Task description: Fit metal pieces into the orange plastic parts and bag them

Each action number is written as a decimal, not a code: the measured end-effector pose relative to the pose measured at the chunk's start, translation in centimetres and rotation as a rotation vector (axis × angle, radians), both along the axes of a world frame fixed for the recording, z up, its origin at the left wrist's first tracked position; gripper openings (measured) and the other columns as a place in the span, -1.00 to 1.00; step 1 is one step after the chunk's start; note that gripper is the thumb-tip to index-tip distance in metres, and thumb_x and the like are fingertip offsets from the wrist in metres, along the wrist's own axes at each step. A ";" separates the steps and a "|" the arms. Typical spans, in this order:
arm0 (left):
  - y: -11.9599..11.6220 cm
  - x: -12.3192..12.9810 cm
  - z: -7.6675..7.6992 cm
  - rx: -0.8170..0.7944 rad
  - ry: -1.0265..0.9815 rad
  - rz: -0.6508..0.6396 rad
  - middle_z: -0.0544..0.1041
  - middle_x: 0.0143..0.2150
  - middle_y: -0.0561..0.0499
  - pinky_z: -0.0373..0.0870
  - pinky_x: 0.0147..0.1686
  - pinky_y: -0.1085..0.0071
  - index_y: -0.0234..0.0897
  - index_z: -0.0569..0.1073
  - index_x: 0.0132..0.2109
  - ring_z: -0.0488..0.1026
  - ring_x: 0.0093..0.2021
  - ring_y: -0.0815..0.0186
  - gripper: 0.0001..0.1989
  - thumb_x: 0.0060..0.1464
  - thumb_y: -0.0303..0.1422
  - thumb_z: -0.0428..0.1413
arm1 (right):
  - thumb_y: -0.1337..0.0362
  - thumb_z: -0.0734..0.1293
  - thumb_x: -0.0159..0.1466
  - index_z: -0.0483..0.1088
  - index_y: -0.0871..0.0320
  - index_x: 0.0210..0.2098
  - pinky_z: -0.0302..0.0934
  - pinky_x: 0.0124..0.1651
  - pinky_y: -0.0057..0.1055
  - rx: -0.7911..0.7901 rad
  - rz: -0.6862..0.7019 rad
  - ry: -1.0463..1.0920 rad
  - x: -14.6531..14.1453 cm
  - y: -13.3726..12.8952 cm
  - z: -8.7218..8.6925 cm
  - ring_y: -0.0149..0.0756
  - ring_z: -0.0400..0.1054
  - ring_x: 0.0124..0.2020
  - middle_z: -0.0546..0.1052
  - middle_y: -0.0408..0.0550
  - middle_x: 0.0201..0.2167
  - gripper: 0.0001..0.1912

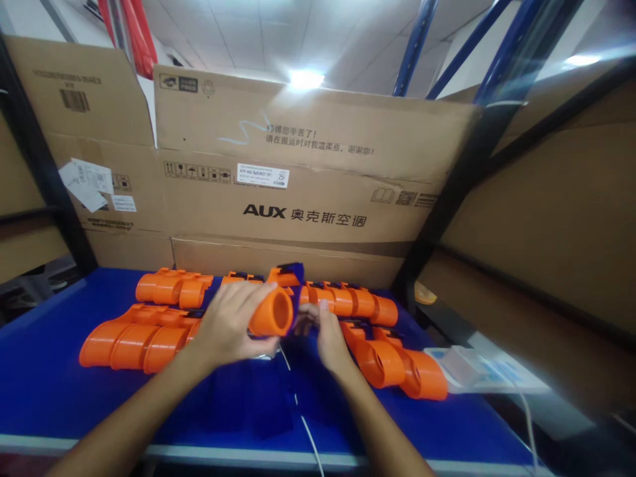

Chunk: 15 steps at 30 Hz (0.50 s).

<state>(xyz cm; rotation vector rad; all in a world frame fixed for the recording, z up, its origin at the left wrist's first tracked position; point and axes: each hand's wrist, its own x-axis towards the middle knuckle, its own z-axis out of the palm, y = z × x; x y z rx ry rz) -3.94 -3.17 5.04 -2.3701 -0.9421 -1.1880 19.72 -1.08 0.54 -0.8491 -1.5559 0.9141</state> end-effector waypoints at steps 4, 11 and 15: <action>2.6 -6.6 3.3 -0.108 0.053 0.249 0.52 0.19 -0.16 0.31 0.14 0.01 -0.17 0.32 0.32 0.42 0.16 -0.10 -0.24 -0.01 -0.09 0.27 | -0.28 -0.13 0.42 0.56 0.15 -0.22 0.17 -0.40 -0.32 -0.025 0.015 0.014 0.1 0.0 -0.1 -0.23 0.41 -0.48 0.60 0.03 -0.47 -0.16; 7.4 -13.9 3.0 -0.323 0.197 0.334 0.49 0.22 -0.12 0.29 0.17 0.09 -0.14 0.31 0.32 0.41 0.18 -0.06 -0.25 0.00 -0.05 0.23 | -0.32 -0.15 0.40 0.58 0.14 -0.24 0.17 -0.40 -0.32 -0.004 0.023 -0.024 -0.1 0.0 -0.3 -0.25 0.40 -0.48 0.60 0.02 -0.48 -0.11; 9.2 -13.4 1.8 -0.402 0.276 0.331 0.53 0.13 -0.16 0.31 0.12 0.07 -0.16 0.33 0.29 0.44 0.11 -0.08 -0.26 0.00 -0.02 0.21 | -0.32 -0.14 0.39 0.58 0.15 -0.25 0.15 -0.42 -0.34 -0.008 0.003 -0.020 -0.1 -0.1 -0.1 -0.26 0.39 -0.49 0.60 0.02 -0.48 -0.12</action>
